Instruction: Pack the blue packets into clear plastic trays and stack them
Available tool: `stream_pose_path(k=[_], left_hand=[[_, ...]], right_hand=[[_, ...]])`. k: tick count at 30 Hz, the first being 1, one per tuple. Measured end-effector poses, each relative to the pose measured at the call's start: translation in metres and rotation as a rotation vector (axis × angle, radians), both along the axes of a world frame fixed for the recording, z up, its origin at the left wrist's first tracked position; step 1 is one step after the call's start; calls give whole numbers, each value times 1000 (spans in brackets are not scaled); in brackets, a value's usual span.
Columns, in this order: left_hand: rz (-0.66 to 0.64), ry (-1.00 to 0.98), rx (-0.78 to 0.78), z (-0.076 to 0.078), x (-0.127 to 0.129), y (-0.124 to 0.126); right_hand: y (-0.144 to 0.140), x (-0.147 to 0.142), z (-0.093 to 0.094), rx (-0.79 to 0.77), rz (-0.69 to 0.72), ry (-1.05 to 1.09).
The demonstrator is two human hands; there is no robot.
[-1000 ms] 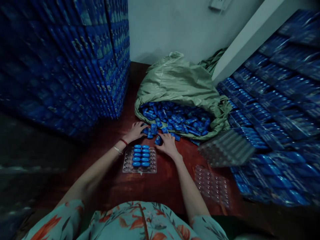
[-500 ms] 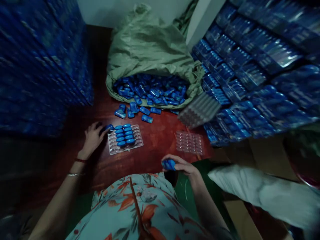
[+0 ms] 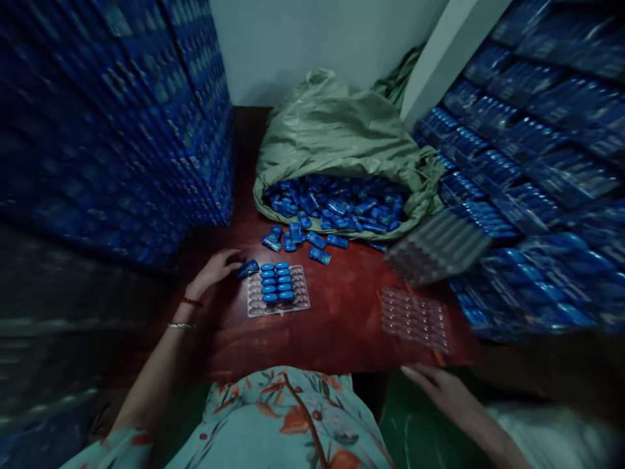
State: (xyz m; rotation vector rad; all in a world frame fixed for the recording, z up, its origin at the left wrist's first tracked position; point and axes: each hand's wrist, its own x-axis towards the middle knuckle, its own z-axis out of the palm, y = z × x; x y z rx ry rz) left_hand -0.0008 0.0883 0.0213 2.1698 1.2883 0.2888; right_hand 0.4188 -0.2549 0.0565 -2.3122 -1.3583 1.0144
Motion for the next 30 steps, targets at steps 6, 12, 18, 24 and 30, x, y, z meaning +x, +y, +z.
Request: stream_pose_path(k=[6, 12, 18, 24, 30], left_hand=[[-176, 99, 113, -9, 19, -1], [-38, 123, 168, -9, 0, -10], [367, -387, 50, -9, -21, -81], [767, -798, -226, -12, 7, -156], [834, -901, -414, -12, 22, -161]], right_hand=[[167, -45, 33, 324, 272, -41], [270, -84, 2, 164, 465, -413], [255, -95, -12, 74, 533, -413], [199, -82, -38, 208, 347, -118], [150, -107, -51, 248, -91, 604]])
